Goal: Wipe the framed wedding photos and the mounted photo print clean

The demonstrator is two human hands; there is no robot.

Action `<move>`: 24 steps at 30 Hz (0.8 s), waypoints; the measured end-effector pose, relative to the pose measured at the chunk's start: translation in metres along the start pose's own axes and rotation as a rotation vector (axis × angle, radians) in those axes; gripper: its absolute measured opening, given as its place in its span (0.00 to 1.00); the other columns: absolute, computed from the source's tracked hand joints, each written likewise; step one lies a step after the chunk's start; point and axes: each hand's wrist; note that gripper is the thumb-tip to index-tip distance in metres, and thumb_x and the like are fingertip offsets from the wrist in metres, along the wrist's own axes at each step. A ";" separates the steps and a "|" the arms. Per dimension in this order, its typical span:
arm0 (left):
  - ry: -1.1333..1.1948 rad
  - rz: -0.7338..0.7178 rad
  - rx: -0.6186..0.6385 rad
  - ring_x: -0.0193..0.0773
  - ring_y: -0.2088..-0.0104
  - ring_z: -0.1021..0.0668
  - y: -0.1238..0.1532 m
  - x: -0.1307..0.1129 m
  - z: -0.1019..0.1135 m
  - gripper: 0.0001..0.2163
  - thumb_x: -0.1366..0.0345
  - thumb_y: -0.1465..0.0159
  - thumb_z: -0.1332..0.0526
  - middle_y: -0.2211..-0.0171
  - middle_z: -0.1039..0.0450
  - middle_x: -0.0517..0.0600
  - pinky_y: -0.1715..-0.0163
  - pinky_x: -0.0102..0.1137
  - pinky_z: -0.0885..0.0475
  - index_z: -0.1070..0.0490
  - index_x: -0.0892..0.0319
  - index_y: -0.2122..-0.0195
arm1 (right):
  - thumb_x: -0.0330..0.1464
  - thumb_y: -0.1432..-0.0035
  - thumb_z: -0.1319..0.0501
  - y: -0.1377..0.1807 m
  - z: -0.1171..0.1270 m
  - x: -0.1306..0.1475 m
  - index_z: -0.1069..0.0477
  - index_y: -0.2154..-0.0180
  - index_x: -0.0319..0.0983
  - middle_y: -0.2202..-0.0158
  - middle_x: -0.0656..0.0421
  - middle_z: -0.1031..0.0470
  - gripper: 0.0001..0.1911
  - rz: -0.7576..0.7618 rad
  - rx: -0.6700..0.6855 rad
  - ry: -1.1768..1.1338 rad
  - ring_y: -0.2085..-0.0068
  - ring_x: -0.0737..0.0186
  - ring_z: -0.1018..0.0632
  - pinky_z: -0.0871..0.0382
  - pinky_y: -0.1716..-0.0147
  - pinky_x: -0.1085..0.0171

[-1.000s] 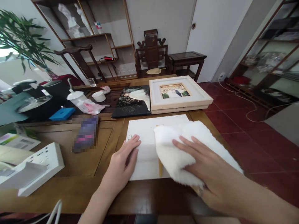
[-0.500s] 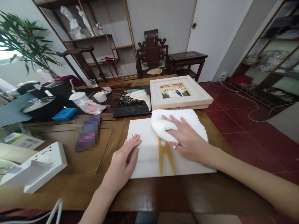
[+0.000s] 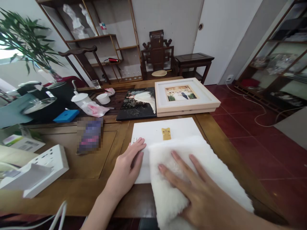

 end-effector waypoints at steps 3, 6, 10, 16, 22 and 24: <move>0.003 0.003 -0.001 0.43 0.44 0.29 0.000 0.000 -0.001 0.13 0.68 0.34 0.47 0.45 0.30 0.54 0.41 0.44 0.37 0.30 0.59 0.50 | 0.35 0.49 0.39 -0.012 0.012 -0.011 0.23 0.59 0.46 0.33 0.55 0.50 0.14 -0.004 0.112 -0.059 0.35 0.29 0.57 0.58 0.47 0.26; 0.007 0.013 -0.001 0.43 0.44 0.29 0.001 0.000 -0.001 0.13 0.68 0.34 0.47 0.45 0.30 0.55 0.41 0.45 0.37 0.30 0.59 0.51 | 0.31 0.49 0.42 -0.037 0.026 -0.034 0.26 0.53 0.43 0.33 0.53 0.52 0.20 -0.113 0.135 -0.043 0.35 0.33 0.59 0.62 0.45 0.27; 0.018 0.041 0.010 0.43 0.43 0.30 0.000 -0.001 0.000 0.13 0.67 0.34 0.47 0.45 0.30 0.54 0.41 0.45 0.37 0.30 0.59 0.51 | 0.27 0.48 0.45 -0.067 0.026 -0.059 0.29 0.49 0.37 0.33 0.49 0.53 0.23 -0.181 0.089 0.035 0.34 0.33 0.60 0.61 0.46 0.28; 0.018 0.031 0.004 0.43 0.44 0.29 0.000 -0.002 0.000 0.13 0.67 0.34 0.47 0.45 0.30 0.54 0.41 0.45 0.37 0.30 0.58 0.51 | 0.29 0.48 0.43 -0.059 0.021 -0.041 0.26 0.51 0.41 0.33 0.48 0.52 0.21 -0.094 0.099 0.040 0.34 0.34 0.59 0.64 0.46 0.27; 0.008 0.001 -0.004 0.43 0.44 0.29 -0.001 -0.001 0.000 0.13 0.68 0.34 0.47 0.45 0.30 0.56 0.41 0.45 0.36 0.30 0.61 0.51 | 0.36 0.51 0.38 -0.022 0.018 0.004 0.22 0.64 0.42 0.33 0.49 0.53 0.11 0.016 0.171 -0.020 0.36 0.25 0.58 0.65 0.49 0.23; 0.006 0.002 -0.003 0.43 0.44 0.29 0.000 -0.001 -0.001 0.13 0.68 0.34 0.47 0.45 0.30 0.56 0.41 0.45 0.37 0.30 0.61 0.51 | 0.36 0.50 0.38 -0.018 0.018 0.005 0.22 0.63 0.42 0.33 0.49 0.53 0.12 0.015 0.170 -0.028 0.36 0.27 0.59 0.65 0.48 0.23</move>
Point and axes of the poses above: each hand's wrist, its own y-axis away from the middle knuckle, its own z-axis out of the back of the hand, x = y × z
